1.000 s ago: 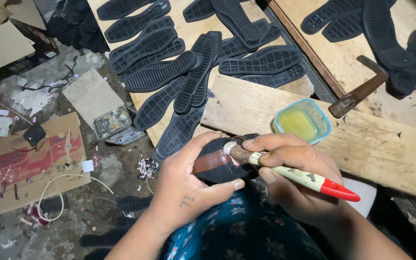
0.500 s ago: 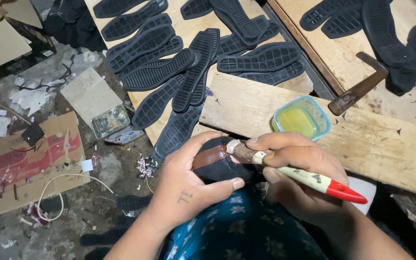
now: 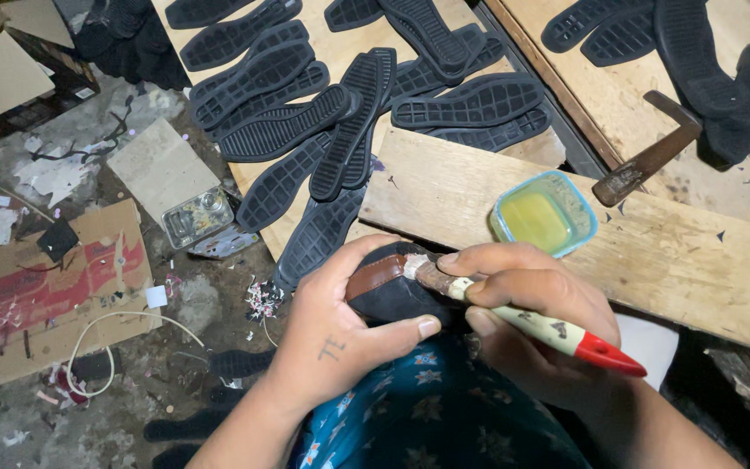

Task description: The person holds a black shoe with a pink insole in one hand and uses a brush to apply yellow glue from a small container onto the sole edge of the shoe. They rotate the shoe to coat different sections of the sole edge, briefly set the shoe down, then resume brushing glue around the perimeter.

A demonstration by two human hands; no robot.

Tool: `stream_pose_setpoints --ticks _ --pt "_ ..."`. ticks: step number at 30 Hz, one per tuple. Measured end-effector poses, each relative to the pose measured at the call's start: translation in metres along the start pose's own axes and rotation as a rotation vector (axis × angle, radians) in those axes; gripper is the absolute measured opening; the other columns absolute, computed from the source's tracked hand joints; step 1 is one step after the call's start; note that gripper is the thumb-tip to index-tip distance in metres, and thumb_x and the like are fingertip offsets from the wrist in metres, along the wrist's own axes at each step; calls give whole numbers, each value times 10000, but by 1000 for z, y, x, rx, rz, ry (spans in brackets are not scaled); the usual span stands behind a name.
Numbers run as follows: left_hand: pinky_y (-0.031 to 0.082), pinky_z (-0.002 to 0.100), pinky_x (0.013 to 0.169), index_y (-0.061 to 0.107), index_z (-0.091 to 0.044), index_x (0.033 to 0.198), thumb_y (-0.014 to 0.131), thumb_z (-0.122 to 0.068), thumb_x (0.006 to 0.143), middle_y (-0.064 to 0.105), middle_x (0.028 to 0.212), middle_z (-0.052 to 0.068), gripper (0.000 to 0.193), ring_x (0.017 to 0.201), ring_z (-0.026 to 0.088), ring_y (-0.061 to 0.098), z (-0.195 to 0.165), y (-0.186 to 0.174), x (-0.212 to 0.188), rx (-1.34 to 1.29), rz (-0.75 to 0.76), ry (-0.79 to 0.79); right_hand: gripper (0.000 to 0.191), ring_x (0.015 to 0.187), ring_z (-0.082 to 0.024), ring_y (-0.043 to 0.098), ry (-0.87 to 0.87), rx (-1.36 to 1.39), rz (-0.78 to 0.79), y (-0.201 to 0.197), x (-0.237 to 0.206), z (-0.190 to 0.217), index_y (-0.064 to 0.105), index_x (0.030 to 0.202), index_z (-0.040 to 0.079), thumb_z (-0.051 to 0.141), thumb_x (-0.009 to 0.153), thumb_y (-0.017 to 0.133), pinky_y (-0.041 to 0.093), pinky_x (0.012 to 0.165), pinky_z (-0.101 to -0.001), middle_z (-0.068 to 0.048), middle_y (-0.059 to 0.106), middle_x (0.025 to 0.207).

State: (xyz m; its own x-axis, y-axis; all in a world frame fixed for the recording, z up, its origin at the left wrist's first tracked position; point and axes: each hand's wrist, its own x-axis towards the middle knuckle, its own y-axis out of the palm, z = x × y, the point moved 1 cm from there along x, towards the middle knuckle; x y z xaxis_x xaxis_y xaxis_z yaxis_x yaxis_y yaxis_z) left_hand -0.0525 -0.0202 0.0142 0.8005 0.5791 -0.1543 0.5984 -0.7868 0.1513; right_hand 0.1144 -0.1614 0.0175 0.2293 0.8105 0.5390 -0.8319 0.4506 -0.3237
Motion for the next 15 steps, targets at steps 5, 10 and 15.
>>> stream_pose_setpoints --ticks 5,10,15 --pt "569 290 972 602 36 1304 884 -102 705 714 1197 106 676 1122 132 681 2 0 2 107 -24 49 243 1180 -296 730 -22 -25 36 -1 -1 3 570 1125 68 7 929 699 600 1011 -395 -194 671 1275" --pt "588 295 933 606 30 1306 878 -111 689 728 1198 106 690 1088 141 697 1 -1 2 87 -22 -23 263 1209 -318 712 -31 -50 48 -1 -1 4 578 1123 81 0 910 710 584 1039 -414 -182 664 1283" --pt "585 307 973 592 33 1316 882 -127 696 717 1216 113 703 1139 149 690 2 1 3 59 -8 17 252 1197 -320 718 -34 -64 42 0 1 4 575 1124 81 -13 920 689 590 1021 -412 -192 657 1288"
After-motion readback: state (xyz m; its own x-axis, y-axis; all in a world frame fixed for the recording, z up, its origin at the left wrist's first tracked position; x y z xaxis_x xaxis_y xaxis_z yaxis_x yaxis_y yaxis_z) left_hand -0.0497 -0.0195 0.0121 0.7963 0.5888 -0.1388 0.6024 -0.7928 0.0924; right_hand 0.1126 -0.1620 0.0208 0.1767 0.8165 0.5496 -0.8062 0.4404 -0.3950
